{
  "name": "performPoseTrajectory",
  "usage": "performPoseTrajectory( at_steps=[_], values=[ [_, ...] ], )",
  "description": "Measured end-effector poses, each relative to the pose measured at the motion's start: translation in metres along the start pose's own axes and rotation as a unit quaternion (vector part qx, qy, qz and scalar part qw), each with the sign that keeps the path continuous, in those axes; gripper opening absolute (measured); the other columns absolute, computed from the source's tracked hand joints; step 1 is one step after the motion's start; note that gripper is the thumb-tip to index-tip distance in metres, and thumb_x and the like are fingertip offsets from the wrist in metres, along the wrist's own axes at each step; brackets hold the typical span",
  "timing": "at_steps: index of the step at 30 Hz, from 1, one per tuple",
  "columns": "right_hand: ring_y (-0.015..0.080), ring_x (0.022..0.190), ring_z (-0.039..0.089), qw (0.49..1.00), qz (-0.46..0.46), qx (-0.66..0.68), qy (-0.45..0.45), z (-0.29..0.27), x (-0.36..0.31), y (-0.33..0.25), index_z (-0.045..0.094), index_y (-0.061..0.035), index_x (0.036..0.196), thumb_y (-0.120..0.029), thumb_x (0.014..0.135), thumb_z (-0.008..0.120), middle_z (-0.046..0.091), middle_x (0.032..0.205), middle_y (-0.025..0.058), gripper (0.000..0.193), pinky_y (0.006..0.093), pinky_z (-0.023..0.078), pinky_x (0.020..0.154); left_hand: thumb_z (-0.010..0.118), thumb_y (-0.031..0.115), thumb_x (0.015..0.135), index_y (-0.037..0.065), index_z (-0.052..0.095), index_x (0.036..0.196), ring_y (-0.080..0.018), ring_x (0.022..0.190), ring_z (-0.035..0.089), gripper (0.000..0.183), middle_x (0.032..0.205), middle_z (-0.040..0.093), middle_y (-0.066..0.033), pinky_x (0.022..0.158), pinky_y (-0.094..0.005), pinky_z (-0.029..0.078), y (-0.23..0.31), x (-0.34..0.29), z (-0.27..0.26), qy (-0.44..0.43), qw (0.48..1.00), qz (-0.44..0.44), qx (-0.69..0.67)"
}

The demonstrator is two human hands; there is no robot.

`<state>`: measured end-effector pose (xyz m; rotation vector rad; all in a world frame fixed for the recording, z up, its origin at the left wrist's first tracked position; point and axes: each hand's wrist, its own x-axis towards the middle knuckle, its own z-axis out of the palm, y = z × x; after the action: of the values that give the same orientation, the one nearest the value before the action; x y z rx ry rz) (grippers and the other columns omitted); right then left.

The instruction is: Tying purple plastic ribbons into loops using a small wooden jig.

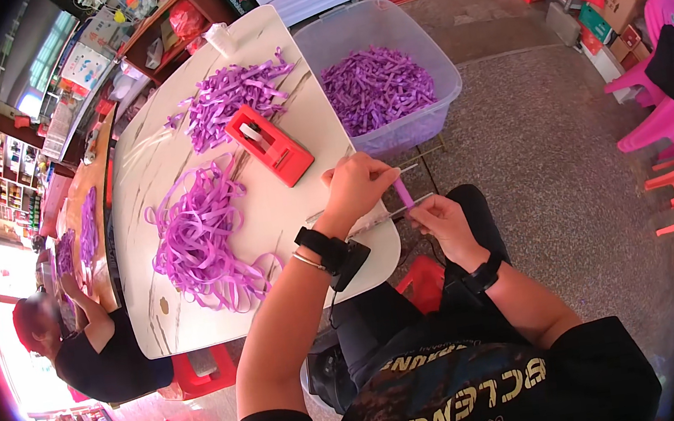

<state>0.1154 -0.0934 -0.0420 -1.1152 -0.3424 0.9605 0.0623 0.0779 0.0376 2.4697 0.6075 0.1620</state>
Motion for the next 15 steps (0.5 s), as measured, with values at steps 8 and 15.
performPoseTrajectory(
  at_steps=[8, 15],
  values=[
    [0.0038, 0.065, 0.054, 0.997, 0.066, -0.03, -0.01, 0.003, -0.003, -0.02, 0.06, -0.0049, 0.089, -0.014, 0.083, 0.058, 0.058, 0.074, -0.0016, 0.011, 0.015, 0.04, 0.056, 0.065, 0.032, 0.072, 0.012, 0.068, 0.076, -0.0167, 0.069, 0.056, 0.021, 0.072, 0.056, -0.0016, 0.062, -0.0332, 0.032, 0.003, 0.001, -0.002, -0.026, 1.0, -0.01, 0.0],
    [0.0029, 0.065, 0.053, 0.993, 0.081, -0.074, -0.037, 0.007, -0.008, -0.035, 0.061, -0.0057, 0.091, -0.018, 0.085, 0.055, 0.059, 0.075, -0.0025, 0.015, 0.0146, 0.041, 0.057, 0.056, 0.021, 0.083, 0.003, 0.063, 0.081, -0.0106, 0.06, 0.049, 0.02, 0.066, 0.052, -0.0033, 0.048, -0.023, 0.032, -0.001, -0.019, -0.006, 0.141, 0.974, 0.099, -0.148]
  ],
)
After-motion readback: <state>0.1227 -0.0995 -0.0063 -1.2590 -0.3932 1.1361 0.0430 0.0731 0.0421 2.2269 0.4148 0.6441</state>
